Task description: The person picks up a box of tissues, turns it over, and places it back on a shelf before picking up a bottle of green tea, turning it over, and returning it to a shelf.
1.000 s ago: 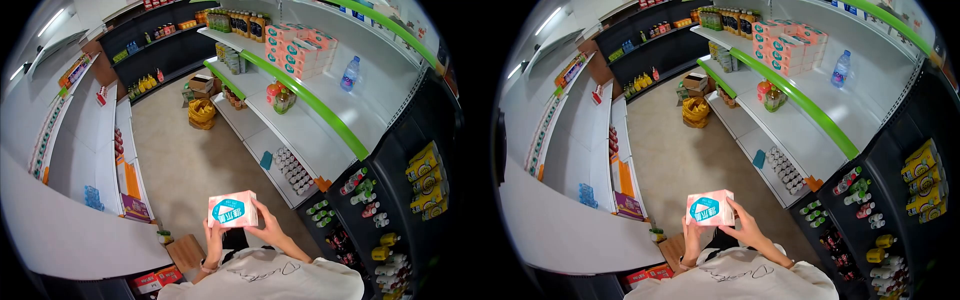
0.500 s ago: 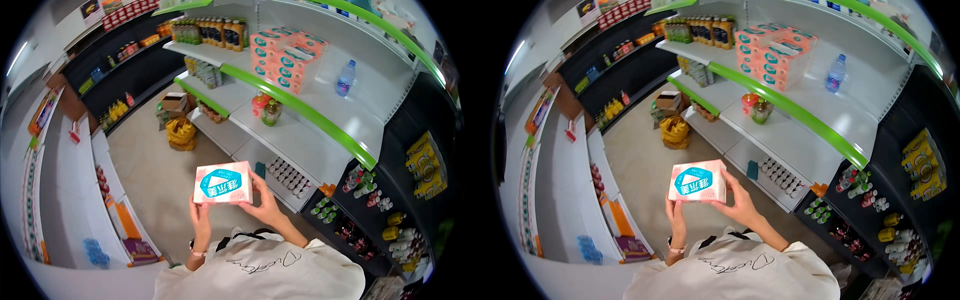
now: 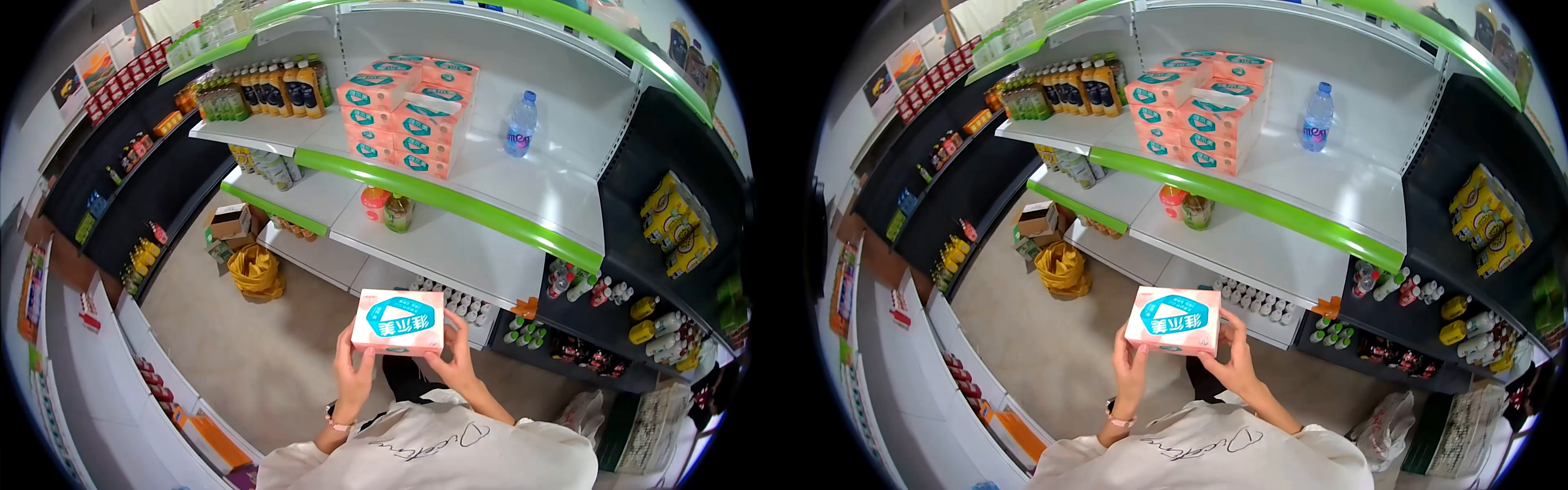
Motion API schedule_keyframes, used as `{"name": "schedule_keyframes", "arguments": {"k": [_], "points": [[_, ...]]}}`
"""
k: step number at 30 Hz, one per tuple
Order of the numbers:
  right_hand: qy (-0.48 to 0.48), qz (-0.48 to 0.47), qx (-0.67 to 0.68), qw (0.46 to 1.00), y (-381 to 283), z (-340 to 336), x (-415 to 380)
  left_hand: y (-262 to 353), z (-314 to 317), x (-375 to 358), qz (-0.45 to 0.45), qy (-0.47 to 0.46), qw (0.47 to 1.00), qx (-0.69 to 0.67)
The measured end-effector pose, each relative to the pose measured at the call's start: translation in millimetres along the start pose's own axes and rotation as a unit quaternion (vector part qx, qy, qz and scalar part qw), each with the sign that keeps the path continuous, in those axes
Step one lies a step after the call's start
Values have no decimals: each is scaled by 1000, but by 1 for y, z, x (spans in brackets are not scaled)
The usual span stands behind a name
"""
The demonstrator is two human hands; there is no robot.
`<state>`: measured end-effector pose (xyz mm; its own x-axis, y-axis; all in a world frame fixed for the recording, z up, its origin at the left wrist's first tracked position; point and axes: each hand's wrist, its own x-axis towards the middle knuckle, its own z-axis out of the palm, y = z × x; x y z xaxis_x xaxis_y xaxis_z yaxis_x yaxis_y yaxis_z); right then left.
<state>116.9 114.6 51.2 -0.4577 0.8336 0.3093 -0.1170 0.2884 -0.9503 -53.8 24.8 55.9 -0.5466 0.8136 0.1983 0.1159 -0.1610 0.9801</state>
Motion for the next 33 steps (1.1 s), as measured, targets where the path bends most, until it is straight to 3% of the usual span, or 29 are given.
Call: {"name": "schedule_keyframes", "arguments": {"k": [1,7,9,12,16,17,19,21,23,25,27,28,30,33], "points": [[-23,37,31,999,6,0,7,-1,0,14,-2,-7,1000,2],[40,-11,75,996,26,27,84,2,-5,101,118,-4,989,90],[86,-90,24,992,31,29,113,12,0,139,145,-16,983,112],[147,-128,13,981,36,25,159,32,14,197,269,-38,944,188],[241,-236,-109,935,29,-4,232,53,51,284,393,-54,895,206],[259,-243,-152,922,23,-13,251,62,61,299,370,-75,907,185],[262,-248,-102,927,9,-32,290,78,83,333,350,-97,918,160],[269,-232,-52,933,4,-47,327,85,103,369,446,-95,873,171],[276,-211,-1,938,6,-66,362,83,126,408,414,-116,885,176],[288,-198,-232,908,14,-86,393,68,141,426,382,-136,896,182],[291,-184,-304,888,21,-97,404,53,154,432,517,2,803,296],[290,-170,-373,865,23,-102,408,48,157,433,517,-2,804,293],[252,-154,-373,880,21,-106,418,40,156,430,455,-154,835,269],[200,-161,-361,896,23,-116,440,35,163,450,430,-210,822,308]]}}
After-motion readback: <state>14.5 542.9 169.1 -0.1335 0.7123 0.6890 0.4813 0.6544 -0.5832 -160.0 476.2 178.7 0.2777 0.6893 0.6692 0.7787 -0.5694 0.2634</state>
